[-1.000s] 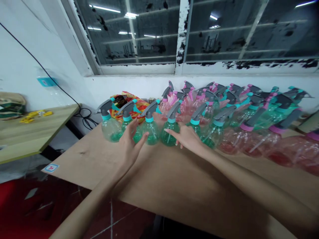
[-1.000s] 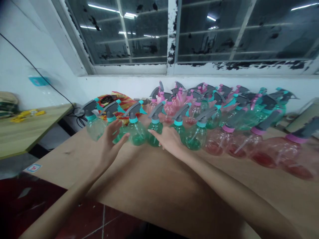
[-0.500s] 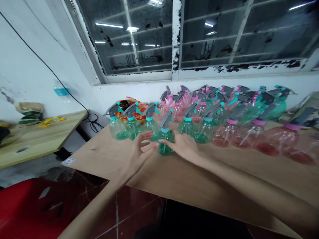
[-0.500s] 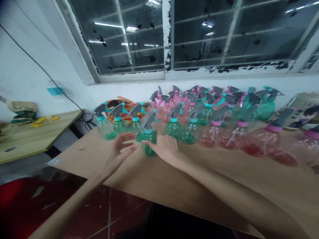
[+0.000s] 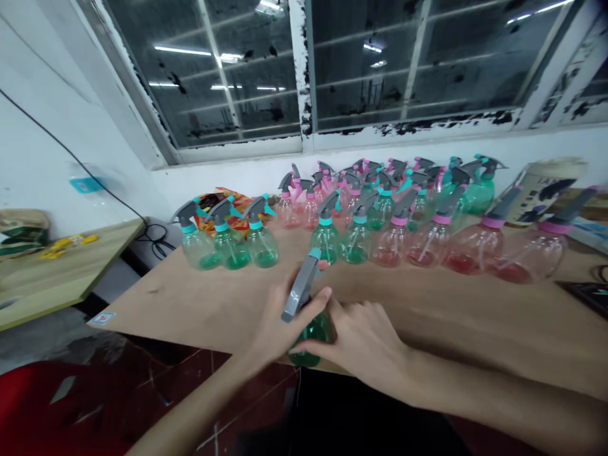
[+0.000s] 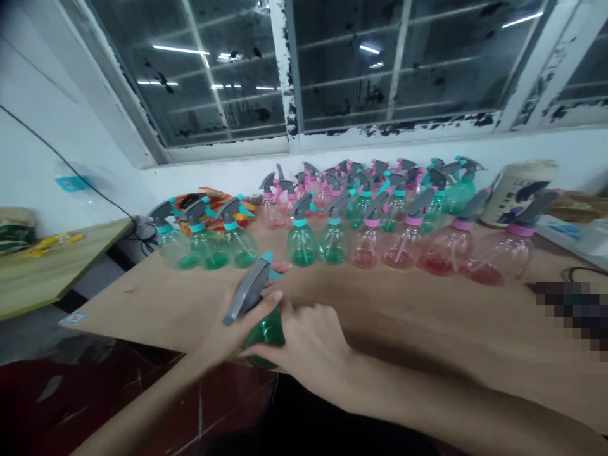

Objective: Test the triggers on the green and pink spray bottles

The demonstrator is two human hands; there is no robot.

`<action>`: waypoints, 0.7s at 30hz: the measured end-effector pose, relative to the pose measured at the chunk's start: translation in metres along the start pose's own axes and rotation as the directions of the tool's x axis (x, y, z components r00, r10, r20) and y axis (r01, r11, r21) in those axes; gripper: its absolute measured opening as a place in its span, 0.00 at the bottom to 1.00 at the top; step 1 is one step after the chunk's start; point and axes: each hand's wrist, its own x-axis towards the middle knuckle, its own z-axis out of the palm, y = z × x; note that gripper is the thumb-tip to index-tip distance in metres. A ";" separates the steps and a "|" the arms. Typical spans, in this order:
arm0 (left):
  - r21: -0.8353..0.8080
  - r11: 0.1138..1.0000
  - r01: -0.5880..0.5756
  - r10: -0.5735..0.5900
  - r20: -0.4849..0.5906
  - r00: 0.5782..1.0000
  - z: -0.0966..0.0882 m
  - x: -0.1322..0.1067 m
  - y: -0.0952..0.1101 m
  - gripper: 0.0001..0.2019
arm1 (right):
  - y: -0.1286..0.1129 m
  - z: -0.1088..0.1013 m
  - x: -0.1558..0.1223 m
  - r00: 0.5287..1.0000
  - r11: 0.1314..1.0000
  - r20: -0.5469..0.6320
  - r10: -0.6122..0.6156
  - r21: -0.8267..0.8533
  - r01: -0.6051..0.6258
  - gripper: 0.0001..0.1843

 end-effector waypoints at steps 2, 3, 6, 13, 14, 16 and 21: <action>0.004 1.000 -0.005 0.005 -0.016 1.000 0.010 0.004 0.000 0.16 | 0.010 -0.001 -0.004 1.000 1.000 -0.003 0.016 -0.010 -0.016 0.38; 0.004 1.000 -0.007 0.007 -0.017 1.000 0.015 0.008 0.000 0.17 | 0.016 -0.001 -0.005 1.000 1.000 -0.016 0.022 -0.012 -0.022 0.39; 0.013 1.000 -0.016 0.016 0.016 1.000 0.028 0.022 0.004 0.21 | 0.038 -0.003 -0.010 0.996 1.000 -0.087 -0.010 -0.005 0.010 0.39; -0.090 0.994 -0.070 0.076 0.071 0.995 0.056 0.062 -0.002 0.18 | 0.130 -0.002 -0.028 0.995 0.993 -0.060 -0.079 0.081 0.083 0.30; -0.098 0.993 -0.061 0.070 0.087 0.994 0.060 0.067 -0.004 0.18 | 0.144 0.000 -0.031 0.998 0.993 -0.043 -0.053 0.102 0.057 0.29; -0.103 0.993 -0.050 0.062 0.119 0.991 0.067 0.077 -0.008 0.19 | 0.168 0.006 -0.035 1.000 0.990 0.003 -0.024 0.138 0.024 0.27; -0.141 0.986 -0.092 0.112 0.137 0.984 0.078 0.093 -0.007 0.19 | 0.193 0.020 -0.032 0.996 0.982 0.026 -0.088 0.168 0.083 0.23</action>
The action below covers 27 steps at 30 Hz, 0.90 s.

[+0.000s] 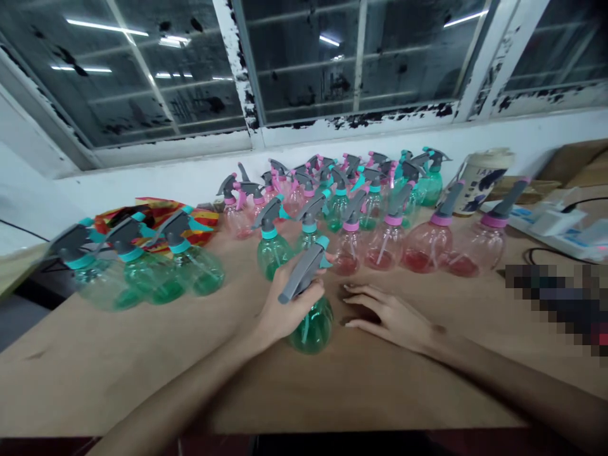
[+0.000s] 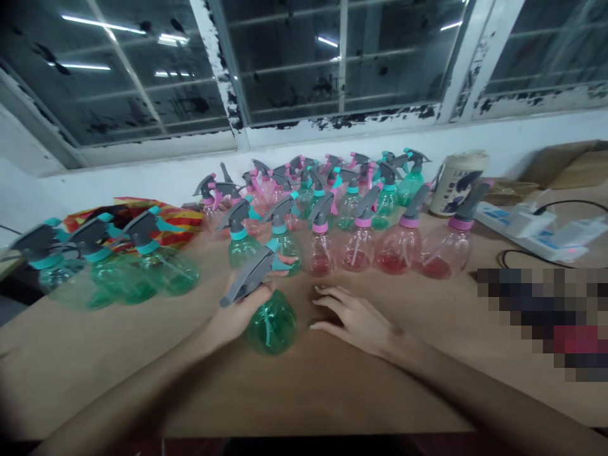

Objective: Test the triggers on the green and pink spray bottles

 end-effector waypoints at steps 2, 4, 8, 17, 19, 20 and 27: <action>0.014 1.000 0.002 -0.002 0.012 1.000 0.001 0.003 0.001 0.17 | 0.001 0.003 0.004 0.999 0.999 0.006 -0.041 0.002 0.041 0.23; 0.036 0.999 0.005 -0.006 0.028 1.000 0.000 0.004 0.001 0.14 | 0.001 0.006 0.009 0.998 0.998 0.018 -0.064 -0.007 0.065 0.24; 0.048 0.998 -0.027 0.025 0.044 0.999 -0.001 0.006 0.001 0.09 | 0.002 0.009 0.015 0.996 0.997 0.049 -0.077 -0.022 0.078 0.27; 0.065 0.996 -0.058 0.053 0.071 0.996 -0.003 0.012 0.015 0.04 | -0.001 0.007 0.018 0.998 0.997 0.038 -0.055 0.047 0.054 0.27; 0.048 0.994 -0.097 0.093 0.081 0.992 -0.003 0.013 0.012 0.03 | 0.000 0.006 0.018 0.997 0.997 0.053 -0.050 0.069 0.047 0.26; 0.043 0.992 -0.120 0.116 0.084 0.990 -0.003 0.013 0.010 0.04 | 0.000 0.006 0.018 0.997 0.996 0.062 -0.045 0.079 0.040 0.26; 0.048 0.986 -0.160 0.154 0.101 0.983 -0.005 0.012 0.003 0.05 | 0.010 0.009 0.013 0.992 0.990 0.125 0.000 0.142 -0.018 0.26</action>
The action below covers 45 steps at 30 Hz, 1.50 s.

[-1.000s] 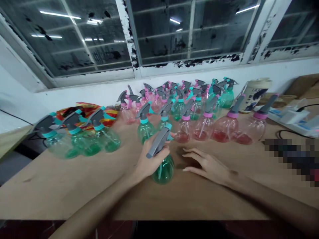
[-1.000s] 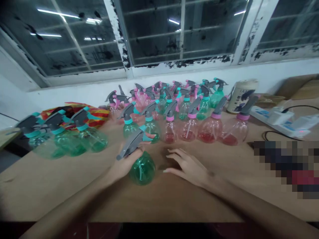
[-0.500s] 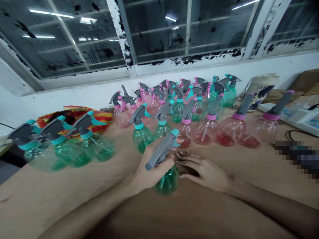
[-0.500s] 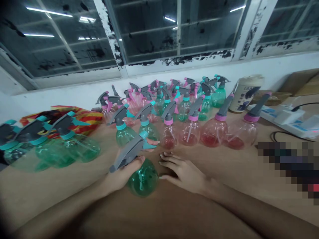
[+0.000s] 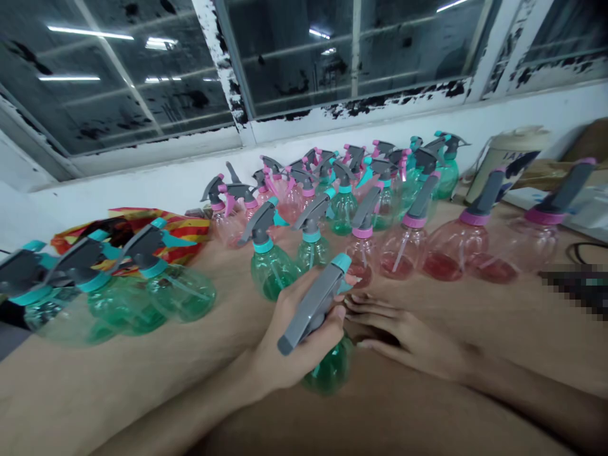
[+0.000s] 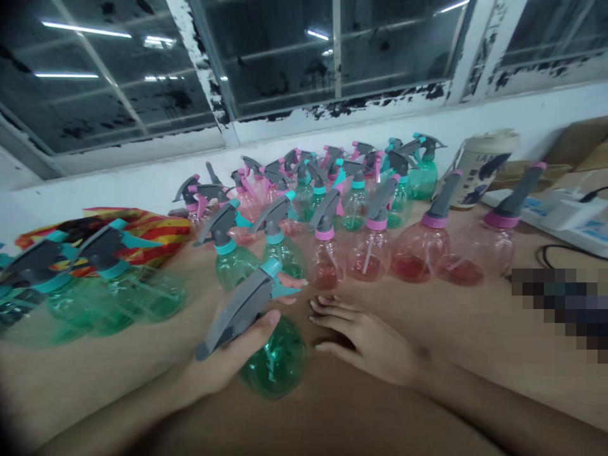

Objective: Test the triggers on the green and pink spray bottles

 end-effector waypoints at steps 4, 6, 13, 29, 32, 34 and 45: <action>-0.010 1.000 -0.002 0.002 0.015 1.000 0.000 0.001 0.000 0.09 | 0.001 0.000 -0.002 1.000 1.000 0.017 0.003 0.008 -0.003 0.26; -0.027 1.000 0.014 -0.014 0.023 1.000 0.001 0.001 0.000 0.12 | 0.001 -0.002 -0.002 1.000 1.000 0.018 0.012 0.010 -0.012 0.26; -0.043 0.998 0.056 -0.055 0.033 0.998 0.001 0.000 0.002 0.13 | 0.000 -0.004 -0.002 1.000 1.000 0.004 -0.004 0.031 0.004 0.25; 0.026 0.994 0.107 -0.107 0.009 0.994 0.002 -0.003 0.008 0.14 | -0.001 -0.005 -0.002 1.000 1.000 0.017 -0.005 0.015 0.005 0.25; 0.039 0.995 0.096 -0.096 0.007 0.995 0.002 -0.003 0.008 0.13 | -0.001 -0.005 -0.002 1.000 1.000 0.012 -0.016 0.016 0.016 0.25; 0.033 0.998 0.057 -0.057 0.008 0.998 0.002 -0.002 0.006 0.13 | -0.001 -0.005 -0.003 1.000 1.000 0.009 -0.015 0.016 0.015 0.25; 0.060 0.997 0.046 -0.044 -0.029 0.999 -0.002 -0.003 0.007 0.03 | 0.006 -0.001 -0.003 0.999 0.998 0.004 -0.039 0.039 0.039 0.26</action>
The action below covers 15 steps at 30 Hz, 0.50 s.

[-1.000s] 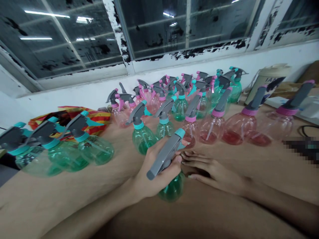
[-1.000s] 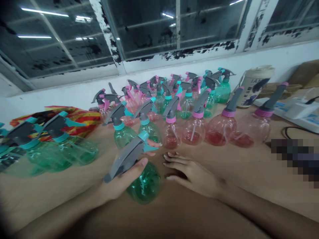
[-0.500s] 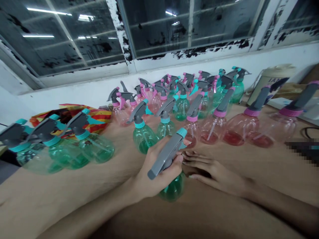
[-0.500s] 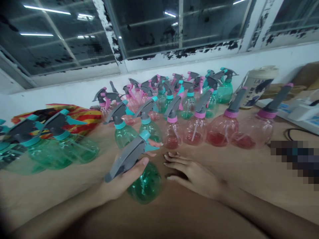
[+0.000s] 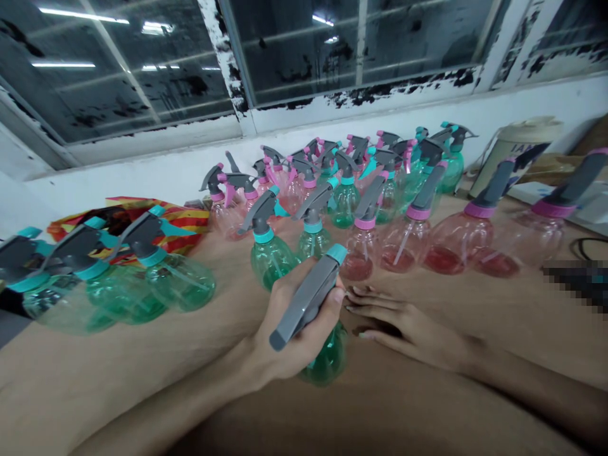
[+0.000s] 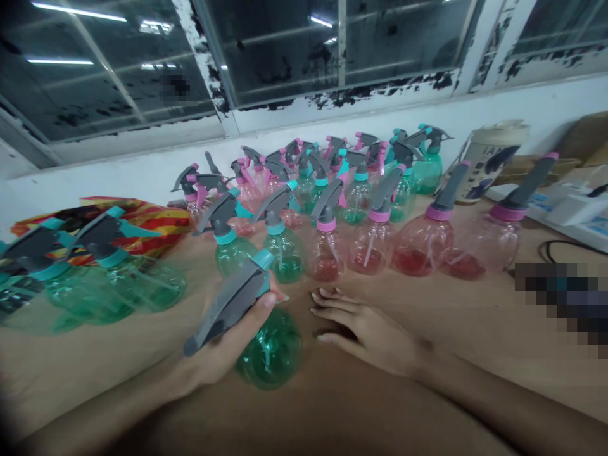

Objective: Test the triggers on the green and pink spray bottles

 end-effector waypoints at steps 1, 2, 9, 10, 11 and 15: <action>0.004 1.000 -0.004 0.004 0.003 1.000 0.000 0.001 0.000 0.03 | 0.000 0.000 0.000 1.000 1.000 -0.006 -0.001 0.007 0.001 0.26; 0.003 1.000 -0.009 0.009 0.009 1.000 0.000 0.001 -0.001 0.03 | -0.001 0.000 0.000 1.000 1.000 -0.013 0.000 0.012 0.000 0.26; 0.018 1.000 -0.018 0.018 -0.007 1.000 0.000 0.002 -0.007 0.10 | -0.001 0.000 -0.001 1.000 1.000 -0.006 0.012 -0.016 -0.012 0.26; 0.033 0.999 -0.014 0.014 -0.006 1.000 0.000 0.001 -0.007 0.09 | -0.001 0.000 -0.001 1.000 1.000 -0.002 0.016 -0.019 -0.016 0.27; 0.041 0.999 -0.005 0.005 -0.001 1.000 0.000 0.001 -0.008 0.08 | -0.002 -0.001 -0.001 1.000 1.000 0.000 0.018 -0.020 -0.018 0.27; 0.026 0.999 0.045 -0.045 -0.008 0.999 0.000 -0.001 -0.007 0.03 | -0.002 0.000 -0.001 1.000 1.000 -0.016 0.017 -0.002 -0.017 0.26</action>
